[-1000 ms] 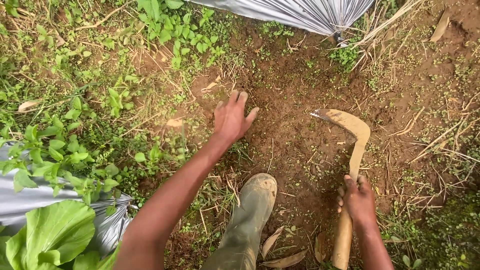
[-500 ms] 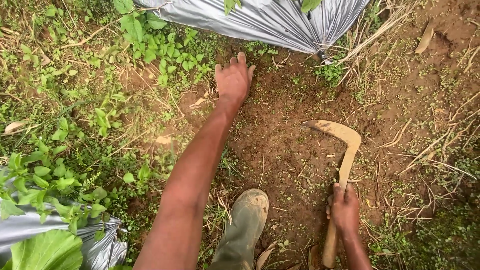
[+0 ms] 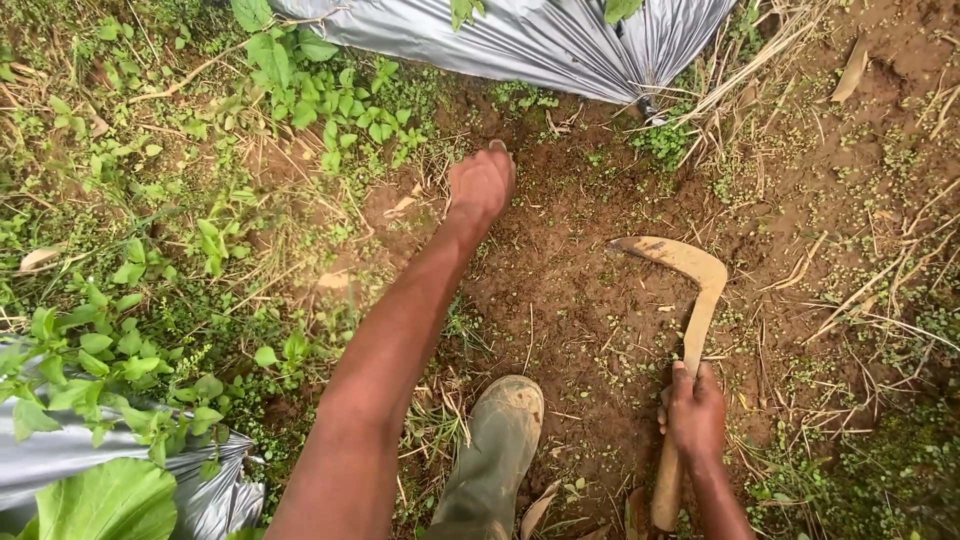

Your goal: Weeding a garden bed by hand and using a hand scythe to clear the soil between rows.

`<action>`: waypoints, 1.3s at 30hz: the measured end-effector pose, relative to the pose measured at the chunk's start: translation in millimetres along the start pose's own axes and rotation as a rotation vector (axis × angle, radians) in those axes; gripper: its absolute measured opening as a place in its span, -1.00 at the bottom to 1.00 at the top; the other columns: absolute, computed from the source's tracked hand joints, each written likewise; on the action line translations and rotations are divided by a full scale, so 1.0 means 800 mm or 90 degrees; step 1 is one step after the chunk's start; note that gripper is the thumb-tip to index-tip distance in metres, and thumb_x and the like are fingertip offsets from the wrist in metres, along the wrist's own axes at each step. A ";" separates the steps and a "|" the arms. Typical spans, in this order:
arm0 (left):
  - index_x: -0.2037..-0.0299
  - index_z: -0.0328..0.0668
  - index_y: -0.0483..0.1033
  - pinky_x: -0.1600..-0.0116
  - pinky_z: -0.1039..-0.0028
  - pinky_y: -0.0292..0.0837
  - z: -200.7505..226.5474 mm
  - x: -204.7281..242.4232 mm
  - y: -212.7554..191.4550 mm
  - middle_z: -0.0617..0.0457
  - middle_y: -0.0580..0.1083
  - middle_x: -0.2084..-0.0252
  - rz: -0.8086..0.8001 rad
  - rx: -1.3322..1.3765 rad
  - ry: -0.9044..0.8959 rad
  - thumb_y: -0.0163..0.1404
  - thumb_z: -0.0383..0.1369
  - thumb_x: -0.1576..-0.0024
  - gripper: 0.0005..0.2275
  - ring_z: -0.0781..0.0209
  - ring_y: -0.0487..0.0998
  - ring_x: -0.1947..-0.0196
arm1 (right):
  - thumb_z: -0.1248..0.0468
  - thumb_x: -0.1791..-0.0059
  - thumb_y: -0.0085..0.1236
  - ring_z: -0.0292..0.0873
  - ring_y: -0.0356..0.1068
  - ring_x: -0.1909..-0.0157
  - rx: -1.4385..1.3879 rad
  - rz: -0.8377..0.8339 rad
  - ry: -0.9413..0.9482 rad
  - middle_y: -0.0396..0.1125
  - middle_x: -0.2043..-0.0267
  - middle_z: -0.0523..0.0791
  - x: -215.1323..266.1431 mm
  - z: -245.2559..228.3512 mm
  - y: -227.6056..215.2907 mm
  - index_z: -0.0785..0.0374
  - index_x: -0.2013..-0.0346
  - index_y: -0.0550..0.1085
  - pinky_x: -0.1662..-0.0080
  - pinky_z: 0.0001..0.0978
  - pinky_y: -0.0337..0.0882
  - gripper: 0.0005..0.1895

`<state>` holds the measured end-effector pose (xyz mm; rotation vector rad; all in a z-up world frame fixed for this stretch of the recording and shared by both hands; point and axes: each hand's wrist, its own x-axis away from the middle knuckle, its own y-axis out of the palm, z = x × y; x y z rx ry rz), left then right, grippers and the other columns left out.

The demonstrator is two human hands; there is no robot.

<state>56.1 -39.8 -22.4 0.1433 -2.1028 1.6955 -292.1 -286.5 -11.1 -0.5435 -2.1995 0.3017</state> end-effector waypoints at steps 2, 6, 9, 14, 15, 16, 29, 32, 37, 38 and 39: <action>0.03 -0.20 0.39 0.87 0.65 -0.02 -0.008 0.033 0.004 0.34 0.21 0.64 -0.032 0.195 0.013 -0.48 -0.20 -0.45 -0.64 0.54 0.12 0.82 | 0.18 -0.26 -0.22 -0.13 0.21 0.62 -0.004 -0.002 -0.001 0.25 0.53 -0.09 0.002 -0.002 0.001 0.24 0.09 0.34 0.63 -0.26 0.27 -0.79; 0.39 0.02 0.33 0.63 0.61 0.42 -0.025 0.111 0.018 0.32 0.16 0.69 -0.159 0.339 0.203 -0.45 -0.25 -0.42 -0.64 0.45 0.16 0.75 | 0.20 -0.27 -0.23 -0.14 0.20 0.62 0.003 0.000 0.001 0.25 0.51 -0.08 0.004 -0.005 0.001 0.23 0.09 0.33 0.62 -0.27 0.27 -0.80; 0.54 0.09 0.26 0.54 0.48 0.51 -0.034 0.132 0.035 0.28 0.14 0.68 -0.152 0.225 0.212 -0.45 -0.13 -0.43 -0.55 0.41 0.19 0.76 | 0.22 -0.27 -0.22 -0.13 0.20 0.63 -0.009 0.004 0.009 0.24 0.54 -0.08 0.008 -0.008 0.002 0.25 0.07 0.35 0.63 -0.26 0.26 -0.80; -0.23 -0.14 0.21 0.71 0.56 0.05 -0.045 0.075 0.051 0.07 0.28 0.27 0.028 0.096 0.059 -0.53 0.27 -0.24 -0.32 0.41 0.15 0.73 | 0.20 -0.27 -0.22 -0.14 0.19 0.63 -0.011 -0.007 -0.013 0.23 0.55 -0.10 0.003 -0.002 0.001 0.23 0.08 0.34 0.63 -0.27 0.25 -0.80; -0.44 -0.14 0.05 0.68 0.60 0.04 -0.044 0.063 0.051 -0.18 0.43 -0.16 0.050 0.018 0.047 -0.57 0.35 -0.16 -0.17 0.42 0.21 0.66 | 0.20 -0.27 -0.21 -0.14 0.19 0.63 -0.018 -0.008 -0.012 0.24 0.55 -0.10 0.003 0.001 0.001 0.23 0.08 0.35 0.63 -0.27 0.25 -0.80; -0.44 -0.14 0.05 0.68 0.60 0.04 -0.041 0.071 0.024 -0.18 0.43 -0.16 0.048 0.017 0.048 -0.57 0.35 -0.16 -0.17 0.42 0.21 0.66 | 0.20 -0.27 -0.21 -0.14 0.19 0.63 -0.018 -0.008 -0.010 0.24 0.55 -0.10 0.002 0.000 0.001 0.23 0.08 0.35 0.63 -0.27 0.25 -0.80; -0.26 -0.06 0.16 0.41 0.49 0.10 -0.026 0.040 0.022 0.12 0.07 0.47 -0.098 -0.356 0.280 -0.29 -0.46 -0.41 -0.75 0.27 -0.01 0.52 | 0.22 -0.26 -0.22 -0.15 0.18 0.66 -0.026 -0.008 0.003 0.22 0.57 -0.10 0.001 -0.010 0.000 0.25 0.10 0.35 0.66 -0.27 0.24 -0.80; 0.01 0.02 0.32 0.56 0.49 0.00 -0.029 0.040 0.027 0.15 -0.01 0.52 -0.166 -0.192 0.240 -0.43 -0.42 -0.46 -0.79 0.30 -0.05 0.60 | 0.22 -0.26 -0.22 -0.14 0.18 0.66 -0.028 -0.007 0.005 0.22 0.57 -0.09 0.004 -0.011 0.001 0.26 0.08 0.36 0.66 -0.27 0.24 -0.79; 0.32 -0.01 0.37 0.48 0.51 0.44 -0.039 0.109 0.010 0.21 0.23 0.58 -0.213 0.318 0.141 -0.43 -0.29 -0.40 -0.69 0.38 0.23 0.63 | 0.20 -0.25 -0.21 -0.16 0.18 0.68 -0.030 -0.007 -0.008 0.22 0.58 -0.11 -0.001 -0.004 0.000 0.25 0.08 0.36 0.67 -0.30 0.24 -0.79; 0.30 -0.03 0.39 0.55 0.56 0.42 -0.045 0.125 0.013 0.22 0.20 0.61 -0.225 0.272 0.149 -0.38 -0.26 -0.40 -0.71 0.39 0.22 0.66 | 0.20 -0.26 -0.21 -0.15 0.19 0.68 -0.028 -0.009 -0.007 0.23 0.58 -0.10 -0.002 -0.003 0.000 0.26 0.08 0.36 0.68 -0.28 0.25 -0.78; 0.28 -0.06 0.41 0.62 0.61 0.41 -0.049 0.140 0.017 0.23 0.16 0.64 -0.237 0.226 0.160 -0.32 -0.22 -0.39 -0.71 0.40 0.21 0.69 | 0.21 -0.26 -0.22 -0.13 0.20 0.69 -0.027 -0.008 -0.004 0.24 0.59 -0.08 -0.001 -0.002 -0.001 0.27 0.09 0.36 0.69 -0.27 0.25 -0.78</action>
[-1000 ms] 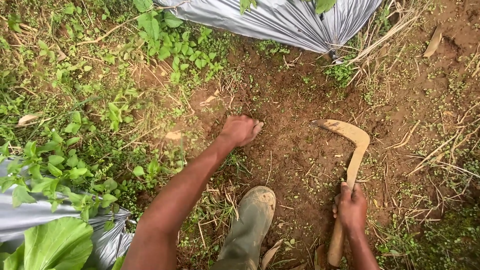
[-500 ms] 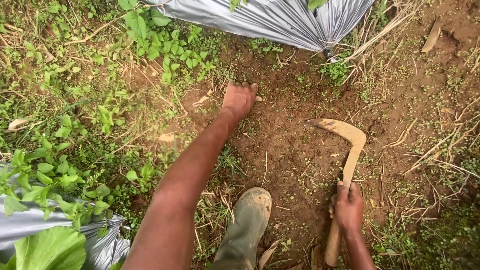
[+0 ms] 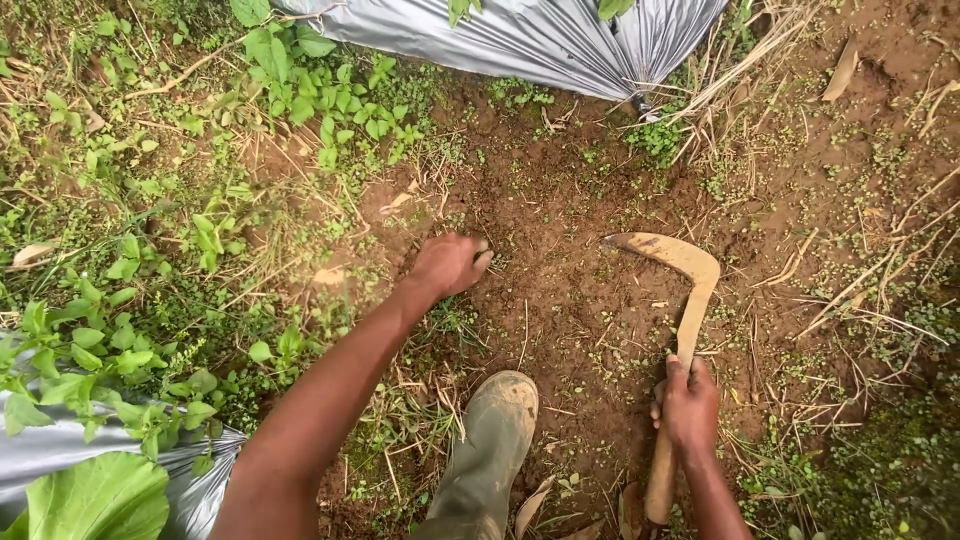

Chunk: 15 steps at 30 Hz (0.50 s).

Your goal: Weeding a garden bed by hand and using a hand scythe to clear the soil between rows.

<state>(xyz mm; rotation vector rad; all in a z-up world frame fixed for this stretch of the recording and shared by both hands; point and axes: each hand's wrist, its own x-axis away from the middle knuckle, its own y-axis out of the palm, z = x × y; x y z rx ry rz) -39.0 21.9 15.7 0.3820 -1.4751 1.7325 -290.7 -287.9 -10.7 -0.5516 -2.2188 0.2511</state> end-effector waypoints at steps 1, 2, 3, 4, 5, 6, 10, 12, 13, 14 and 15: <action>0.28 -0.06 0.41 0.62 0.61 0.41 -0.003 0.012 -0.002 0.23 0.16 0.64 0.000 -0.002 0.006 -0.32 -0.22 -0.39 -0.71 0.40 0.21 0.69 | 0.21 -0.26 -0.22 -0.13 0.20 0.69 -0.002 0.006 0.000 0.24 0.59 -0.08 -0.001 -0.002 0.002 0.27 0.09 0.36 0.69 -0.27 0.25 -0.78; 0.27 -0.08 0.42 0.53 0.58 0.45 -0.003 0.023 -0.002 0.21 0.19 0.62 -0.026 0.007 -0.024 -0.28 -0.19 -0.40 -0.71 0.36 0.25 0.66 | 0.21 -0.25 -0.21 -0.14 0.20 0.70 -0.007 -0.002 0.002 0.23 0.60 -0.10 0.000 -0.002 0.001 0.26 0.11 0.37 0.69 -0.30 0.25 -0.79; 0.26 -0.10 0.43 0.43 0.55 0.49 -0.003 0.034 -0.001 0.20 0.22 0.60 -0.053 0.015 -0.053 -0.24 -0.16 -0.40 -0.71 0.33 0.29 0.62 | 0.22 -0.25 -0.20 -0.15 0.19 0.70 -0.011 -0.010 0.004 0.23 0.61 -0.11 0.000 -0.003 0.000 0.25 0.13 0.37 0.68 -0.32 0.25 -0.79; 0.26 -0.10 0.43 0.43 0.55 0.49 0.006 0.041 -0.010 0.20 0.22 0.60 -0.054 0.014 -0.045 -0.24 -0.16 -0.40 -0.71 0.33 0.29 0.62 | 0.22 -0.25 -0.20 -0.15 0.19 0.70 -0.012 -0.002 0.005 0.23 0.61 -0.11 -0.002 0.000 -0.001 0.25 0.13 0.37 0.68 -0.32 0.25 -0.79; 0.10 -0.12 0.47 0.37 0.49 0.55 0.014 0.049 -0.019 0.14 0.25 0.61 -0.076 -0.005 -0.055 -0.19 -0.20 -0.38 -0.78 0.27 0.35 0.60 | 0.20 -0.25 -0.20 -0.16 0.19 0.69 -0.018 -0.006 0.000 0.24 0.60 -0.12 -0.004 0.003 -0.002 0.22 0.14 0.37 0.67 -0.32 0.25 -0.79; -0.05 -0.13 0.51 0.31 0.43 0.62 0.021 0.060 -0.027 0.07 0.28 0.63 -0.100 -0.022 -0.068 -0.14 -0.25 -0.36 -0.77 0.21 0.42 0.59 | 0.18 -0.24 -0.21 -0.17 0.19 0.68 -0.023 -0.013 -0.004 0.25 0.59 -0.13 -0.005 0.006 -0.001 0.20 0.15 0.36 0.66 -0.32 0.25 -0.79; -0.32 -0.08 0.38 -0.18 0.16 0.55 0.035 0.051 -0.023 -0.19 0.41 -0.29 -0.049 -0.166 -0.046 -0.23 0.00 -0.32 -0.52 0.02 0.57 -0.11 | 0.25 -0.17 -0.18 -0.14 0.20 0.85 -0.031 0.026 -0.042 0.14 0.79 -0.01 0.006 -0.015 0.004 0.31 0.31 0.30 0.81 -0.37 0.24 -0.77; -0.30 -0.09 0.36 -0.39 0.19 0.19 0.041 0.045 -0.010 -0.11 0.32 -0.29 0.158 -0.195 0.112 -0.09 -0.02 -0.25 -0.52 0.00 0.32 -0.32 | 0.26 -0.16 -0.19 -0.14 0.20 0.84 -0.019 0.022 -0.041 0.14 0.78 0.00 0.011 -0.021 0.003 0.35 0.29 0.31 0.79 -0.36 0.26 -0.77; -0.30 -0.09 0.36 -0.39 0.19 0.19 0.045 0.047 -0.004 -0.11 0.32 -0.29 0.156 -0.199 0.113 -0.09 -0.02 -0.25 -0.52 0.00 0.32 -0.32 | 0.26 -0.16 -0.19 -0.14 0.20 0.84 -0.023 0.023 -0.039 0.14 0.78 0.00 0.011 -0.020 0.005 0.35 0.29 0.31 0.79 -0.36 0.26 -0.77; -0.34 -0.05 0.30 -0.46 0.17 0.08 0.050 0.047 0.001 -0.06 0.25 -0.38 0.110 -0.163 0.146 -0.08 -0.12 -0.26 -0.54 0.02 0.17 -0.42 | 0.26 -0.16 -0.19 -0.14 0.20 0.85 -0.027 0.023 -0.041 0.14 0.79 0.00 0.011 -0.021 0.005 0.35 0.29 0.31 0.80 -0.37 0.25 -0.78; -0.39 -0.01 0.24 -0.54 0.16 -0.04 0.055 0.048 0.006 -0.01 0.18 -0.46 0.063 -0.126 0.178 -0.07 -0.21 -0.27 -0.54 0.03 0.02 -0.52 | 0.26 -0.16 -0.18 -0.14 0.20 0.85 -0.031 0.023 -0.043 0.14 0.80 -0.01 0.012 -0.022 0.004 0.35 0.29 0.31 0.81 -0.38 0.24 -0.78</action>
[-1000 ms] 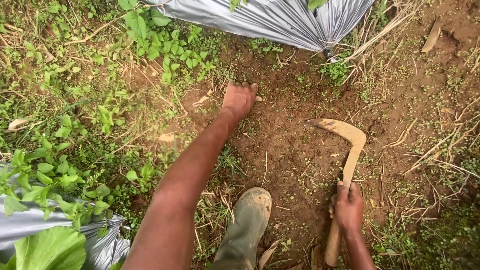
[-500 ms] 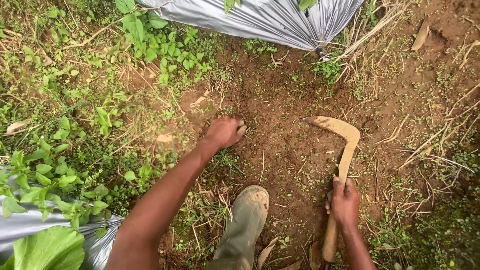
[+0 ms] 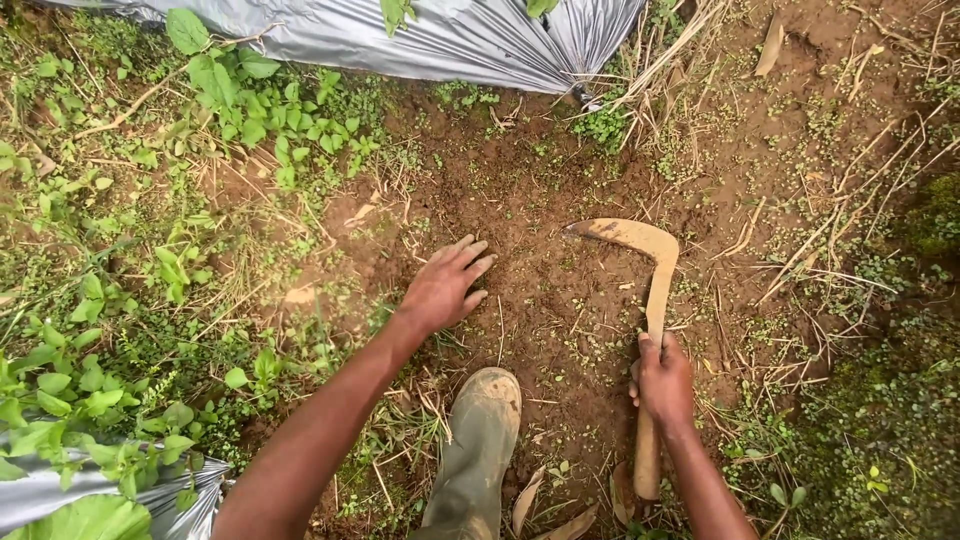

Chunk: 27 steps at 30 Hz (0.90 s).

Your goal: Weeding a garden bed by hand and using a hand scythe to clear the soil between rows.

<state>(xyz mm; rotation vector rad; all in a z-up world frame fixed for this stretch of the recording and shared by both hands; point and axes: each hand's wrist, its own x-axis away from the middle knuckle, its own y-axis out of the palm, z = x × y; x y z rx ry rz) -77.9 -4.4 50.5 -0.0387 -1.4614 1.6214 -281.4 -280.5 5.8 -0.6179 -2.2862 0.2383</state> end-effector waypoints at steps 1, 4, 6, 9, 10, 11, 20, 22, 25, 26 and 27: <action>-0.39 -0.01 0.24 -0.54 0.16 -0.04 -0.009 0.008 0.021 -0.01 0.18 -0.46 0.001 -0.003 0.004 -0.07 -0.21 -0.27 -0.54 0.03 0.02 -0.52 | 0.26 -0.16 -0.18 -0.14 0.20 0.85 -0.003 0.004 0.000 0.14 0.80 -0.01 -0.002 0.004 0.000 0.35 0.29 0.31 0.81 -0.38 0.24 -0.78; -0.16 -0.26 0.51 -0.48 0.28 0.16 -0.028 0.036 0.072 -0.01 0.38 -0.34 0.195 0.095 0.059 -0.06 -0.43 -0.27 -0.73 0.02 0.29 -0.39 | 0.27 -0.15 -0.18 -0.14 0.20 0.86 -0.014 0.007 0.006 0.13 0.80 -0.01 -0.007 0.009 -0.001 0.35 0.26 0.31 0.81 -0.38 0.25 -0.80; 0.00 -0.32 0.59 -0.44 0.28 0.26 -0.031 0.064 0.090 -0.04 0.50 -0.20 0.235 0.163 0.020 -0.02 -0.42 -0.25 -0.79 0.01 0.41 -0.30 | 0.26 -0.15 -0.17 -0.15 0.22 0.86 -0.002 0.003 0.009 0.18 0.80 -0.01 -0.006 0.005 0.000 0.34 0.26 0.34 0.82 -0.38 0.25 -0.80; 0.04 -0.19 0.60 -0.40 0.16 0.29 -0.037 0.074 0.092 -0.05 0.56 -0.05 0.246 0.115 0.051 0.02 -0.22 -0.22 -0.75 0.03 0.49 -0.22 | 0.26 -0.14 -0.16 -0.13 0.25 0.84 -0.002 -0.002 0.020 0.21 0.78 0.02 -0.011 0.012 -0.003 0.40 0.22 0.36 0.80 -0.37 0.27 -0.78; 0.04 -0.19 0.60 -0.40 0.16 0.29 -0.032 0.061 0.082 -0.05 0.56 -0.05 0.246 0.108 0.059 0.02 -0.22 -0.22 -0.75 0.03 0.49 -0.22 | 0.26 -0.14 -0.16 -0.13 0.25 0.84 -0.010 0.004 0.020 0.21 0.78 0.02 -0.010 0.010 -0.004 0.40 0.22 0.36 0.80 -0.37 0.27 -0.78; 0.03 -0.19 0.59 -0.36 0.15 0.30 -0.026 0.049 0.074 -0.06 0.55 -0.03 0.285 0.071 0.102 0.06 -0.22 -0.19 -0.74 0.03 0.49 -0.18 | 0.26 -0.14 -0.15 -0.12 0.25 0.85 0.004 0.002 0.019 0.22 0.79 0.02 -0.009 0.007 -0.004 0.40 0.23 0.37 0.79 -0.36 0.26 -0.77; -0.33 -0.03 0.29 -0.52 0.00 -0.11 0.181 -0.133 -0.108 -0.05 0.25 -0.36 0.145 -0.215 0.285 -0.09 -0.31 -0.23 -0.58 -0.02 0.20 -0.42 | 0.23 -0.13 -0.17 -0.08 0.28 0.85 0.038 -0.018 0.043 0.24 0.82 0.02 -0.012 0.005 -0.008 0.38 0.14 0.41 0.74 -0.36 0.29 -0.74; -0.47 0.06 0.11 -0.55 -0.01 -0.22 0.198 -0.168 -0.136 0.01 0.06 -0.54 0.120 -0.296 0.280 -0.10 -0.42 -0.21 -0.44 -0.04 0.06 -0.51 | 0.22 -0.13 -0.18 -0.08 0.29 0.83 0.036 -0.022 0.057 0.25 0.81 0.01 -0.010 0.007 -0.013 0.39 0.11 0.42 0.72 -0.36 0.31 -0.72; -0.52 0.20 -0.04 -0.58 -0.06 -0.43 0.179 -0.238 -0.142 0.03 -0.22 -0.60 0.150 -0.591 0.138 0.09 -0.16 -0.16 -0.28 -0.16 -0.26 -0.56 | 0.20 -0.13 -0.17 -0.07 0.31 0.83 0.053 -0.029 0.074 0.27 0.81 0.01 -0.015 0.005 -0.015 0.37 0.08 0.44 0.70 -0.32 0.32 -0.70; -0.52 0.09 -0.21 -0.54 -0.10 -0.38 0.166 -0.259 -0.145 -0.04 -0.28 -0.59 0.115 -0.607 0.064 -0.02 -0.09 -0.16 -0.23 -0.21 -0.24 -0.55 | 0.18 -0.16 -0.17 -0.14 0.26 0.76 0.028 -0.043 0.086 0.26 0.70 -0.07 -0.017 0.003 -0.016 0.30 0.01 0.41 0.68 -0.34 0.30 -0.72; -0.53 -0.01 -0.38 -0.49 -0.15 -0.33 0.154 -0.278 -0.143 -0.11 -0.33 -0.58 0.078 -0.620 -0.010 -0.13 -0.02 -0.16 -0.18 -0.27 -0.22 -0.54 | 0.17 -0.19 -0.17 -0.20 0.21 0.69 0.002 -0.059 0.103 0.25 0.58 -0.14 -0.014 0.005 -0.017 0.22 -0.07 0.39 0.66 -0.37 0.27 -0.74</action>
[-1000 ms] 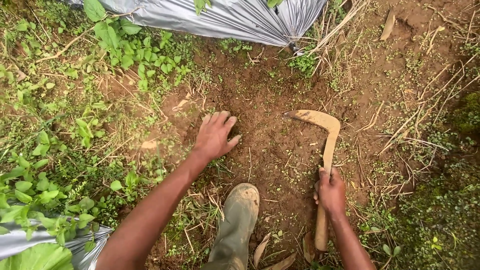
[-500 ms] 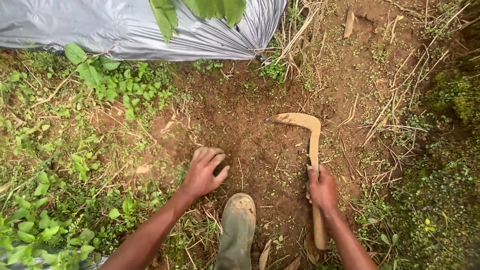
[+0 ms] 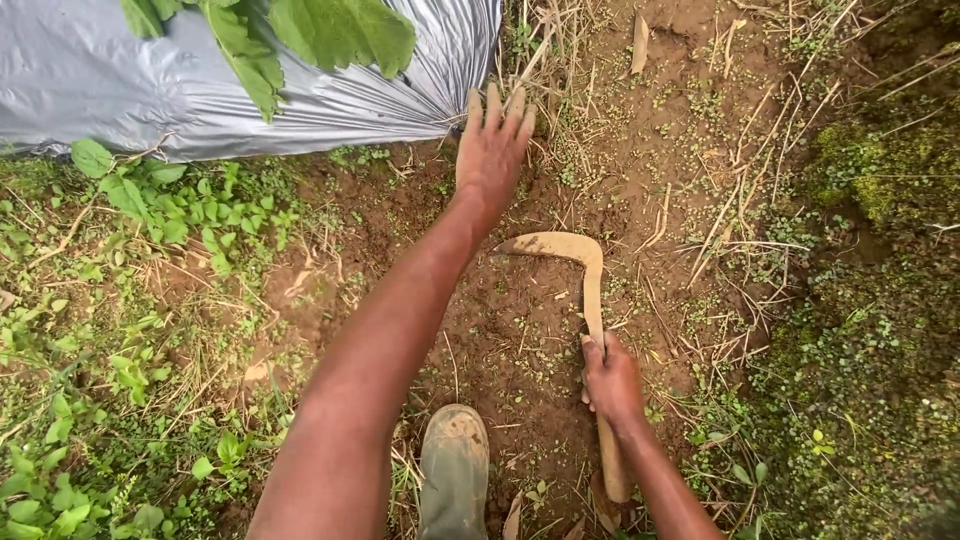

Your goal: Weeding a garden bed by hand and using a hand scythe to clear the soil between rows.

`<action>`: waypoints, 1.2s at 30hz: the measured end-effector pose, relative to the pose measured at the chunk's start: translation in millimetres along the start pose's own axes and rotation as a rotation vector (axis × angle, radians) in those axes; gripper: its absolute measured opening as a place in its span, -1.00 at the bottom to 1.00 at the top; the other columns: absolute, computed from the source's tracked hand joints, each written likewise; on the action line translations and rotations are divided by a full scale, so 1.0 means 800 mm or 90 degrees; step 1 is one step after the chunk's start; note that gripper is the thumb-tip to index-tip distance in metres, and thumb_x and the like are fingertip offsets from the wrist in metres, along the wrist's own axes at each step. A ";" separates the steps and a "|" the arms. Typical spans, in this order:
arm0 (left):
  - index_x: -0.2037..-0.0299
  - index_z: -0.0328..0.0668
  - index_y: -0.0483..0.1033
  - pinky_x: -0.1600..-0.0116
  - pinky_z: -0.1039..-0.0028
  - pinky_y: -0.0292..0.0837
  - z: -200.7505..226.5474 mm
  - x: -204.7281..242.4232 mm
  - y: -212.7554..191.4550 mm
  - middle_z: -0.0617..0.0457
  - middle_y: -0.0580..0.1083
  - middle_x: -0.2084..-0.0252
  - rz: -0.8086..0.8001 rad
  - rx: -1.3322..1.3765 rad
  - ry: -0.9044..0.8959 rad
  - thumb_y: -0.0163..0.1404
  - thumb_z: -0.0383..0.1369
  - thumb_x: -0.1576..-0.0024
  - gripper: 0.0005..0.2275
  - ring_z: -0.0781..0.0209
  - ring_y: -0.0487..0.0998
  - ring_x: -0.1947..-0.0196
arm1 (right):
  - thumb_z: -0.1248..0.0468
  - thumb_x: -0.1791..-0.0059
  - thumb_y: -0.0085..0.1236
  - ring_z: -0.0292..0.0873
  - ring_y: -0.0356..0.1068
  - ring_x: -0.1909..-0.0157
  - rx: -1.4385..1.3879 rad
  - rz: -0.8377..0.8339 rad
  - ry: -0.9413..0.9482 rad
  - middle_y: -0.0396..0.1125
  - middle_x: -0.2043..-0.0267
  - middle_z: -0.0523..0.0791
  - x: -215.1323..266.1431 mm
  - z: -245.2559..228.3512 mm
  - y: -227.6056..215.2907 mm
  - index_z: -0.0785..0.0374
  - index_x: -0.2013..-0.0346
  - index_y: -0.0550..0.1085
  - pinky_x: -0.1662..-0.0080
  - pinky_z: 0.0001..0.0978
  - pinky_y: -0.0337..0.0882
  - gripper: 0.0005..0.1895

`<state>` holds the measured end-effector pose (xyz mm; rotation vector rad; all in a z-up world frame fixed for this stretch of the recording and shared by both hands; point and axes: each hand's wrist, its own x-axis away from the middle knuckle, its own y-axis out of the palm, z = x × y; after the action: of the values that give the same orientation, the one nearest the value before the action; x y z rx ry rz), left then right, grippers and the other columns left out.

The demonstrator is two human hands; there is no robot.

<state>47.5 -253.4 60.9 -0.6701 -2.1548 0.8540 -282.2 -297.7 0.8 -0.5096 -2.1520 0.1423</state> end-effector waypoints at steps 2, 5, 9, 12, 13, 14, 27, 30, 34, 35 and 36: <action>-0.51 -0.12 -0.22 -0.39 0.04 -0.07 0.000 -0.011 0.013 -0.11 -0.10 -0.50 0.040 -0.056 -0.011 -0.09 -0.03 -0.14 -0.20 -0.11 0.01 -0.37 | 0.17 -0.19 -0.18 -0.21 0.20 0.70 0.006 0.002 0.016 0.24 0.60 -0.15 0.000 0.000 -0.001 0.20 -0.16 0.36 0.67 -0.37 0.25 -0.70; -0.42 -0.24 0.06 -0.20 0.28 0.20 0.016 -0.036 0.041 -0.11 0.23 -0.29 0.062 -0.114 -0.044 -0.02 -0.06 -0.16 -0.31 0.11 0.29 -0.12 | 0.18 -0.15 -0.17 -0.15 0.27 0.76 0.028 0.016 0.013 0.28 0.69 -0.07 -0.010 0.009 0.002 0.27 -0.14 0.39 0.66 -0.34 0.31 -0.66; -0.11 -0.15 0.35 -0.03 0.29 0.26 0.031 -0.035 0.038 0.01 0.37 0.13 0.053 -0.091 -0.064 0.00 -0.05 -0.18 -0.58 0.22 0.37 0.15 | 0.19 -0.13 -0.16 -0.09 0.36 0.79 0.036 0.027 0.005 0.34 0.74 0.02 -0.013 0.015 0.002 0.36 -0.13 0.42 0.63 -0.28 0.43 -0.61; 0.02 -0.12 0.40 0.09 0.32 0.27 0.029 -0.031 0.038 0.09 0.40 0.27 0.044 -0.034 -0.084 -0.01 -0.05 -0.20 -0.66 0.27 0.39 0.31 | 0.17 -0.13 -0.16 -0.09 0.36 0.79 0.049 0.025 0.003 0.35 0.74 0.02 -0.014 0.013 0.002 0.37 -0.14 0.42 0.62 -0.28 0.43 -0.59; 0.02 -0.12 0.40 0.09 0.32 0.27 0.035 -0.040 0.050 0.09 0.40 0.27 0.044 -0.036 -0.085 -0.01 -0.05 -0.20 -0.66 0.27 0.39 0.31 | 0.17 -0.13 -0.16 -0.09 0.36 0.79 0.047 0.024 0.002 0.35 0.74 0.02 -0.012 0.011 0.002 0.37 -0.14 0.42 0.62 -0.28 0.43 -0.59; 0.02 -0.12 0.41 0.15 0.35 0.28 0.041 -0.048 0.063 0.08 0.41 0.28 0.026 -0.022 -0.089 -0.02 -0.01 -0.20 -0.63 0.28 0.38 0.35 | 0.17 -0.13 -0.16 -0.08 0.37 0.79 0.048 0.024 0.004 0.35 0.73 0.02 -0.011 0.008 0.001 0.37 -0.15 0.42 0.62 -0.27 0.44 -0.58; -0.17 -0.34 0.41 0.26 0.46 0.53 0.026 0.010 0.069 0.07 0.55 0.36 0.032 0.324 -0.078 -0.21 -0.19 -0.34 -0.62 0.38 0.53 0.46 | 0.38 -0.18 -0.20 -0.28 0.21 0.71 -0.145 0.162 -0.176 0.18 0.65 -0.16 0.020 -0.118 -0.029 0.34 0.16 0.33 0.65 -0.51 0.30 -0.88; -0.03 -0.41 0.51 0.45 0.48 0.51 0.016 0.025 0.074 0.00 0.53 0.48 0.093 0.421 -0.087 -0.22 -0.44 -0.31 -0.75 0.32 0.51 0.59 | 0.45 -0.19 -0.29 -0.34 0.22 0.65 -0.278 0.252 -0.327 0.20 0.59 -0.18 0.017 -0.176 -0.025 0.20 0.09 0.21 0.60 -0.57 0.34 -0.90; -0.02 -0.43 0.50 0.48 0.50 0.49 0.020 0.053 0.042 -0.02 0.51 0.50 0.090 0.500 -0.109 -0.29 -0.48 -0.31 -0.72 0.30 0.51 0.62 | 0.40 -0.20 -0.32 -0.36 0.21 0.64 -0.277 0.203 -0.277 0.19 0.58 -0.24 0.002 -0.188 -0.002 0.17 0.07 0.21 0.59 -0.60 0.34 -0.90; -0.02 -0.41 0.48 0.49 0.50 0.51 0.027 0.055 0.046 -0.01 0.51 0.50 0.064 0.600 -0.120 -0.32 -0.45 -0.33 -0.71 0.28 0.49 0.64 | 0.38 -0.19 -0.30 -0.29 0.24 0.59 -0.160 0.115 -0.171 0.22 0.51 -0.14 -0.004 -0.171 0.002 0.27 -0.01 0.22 0.57 -0.52 0.37 -0.88; -0.03 -0.39 0.46 0.50 0.49 0.53 0.035 0.060 0.053 -0.01 0.50 0.51 0.033 0.700 -0.131 -0.36 -0.41 -0.34 -0.70 0.27 0.47 0.66 | 0.36 -0.19 -0.27 -0.21 0.26 0.55 -0.044 0.027 -0.062 0.26 0.44 -0.04 -0.009 -0.151 0.007 0.36 -0.10 0.24 0.54 -0.44 0.41 -0.79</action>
<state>5.3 -204.2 35.1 -0.0581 -1.4603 1.9430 -179.8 -305.9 65.6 -0.5991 -2.2485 0.1180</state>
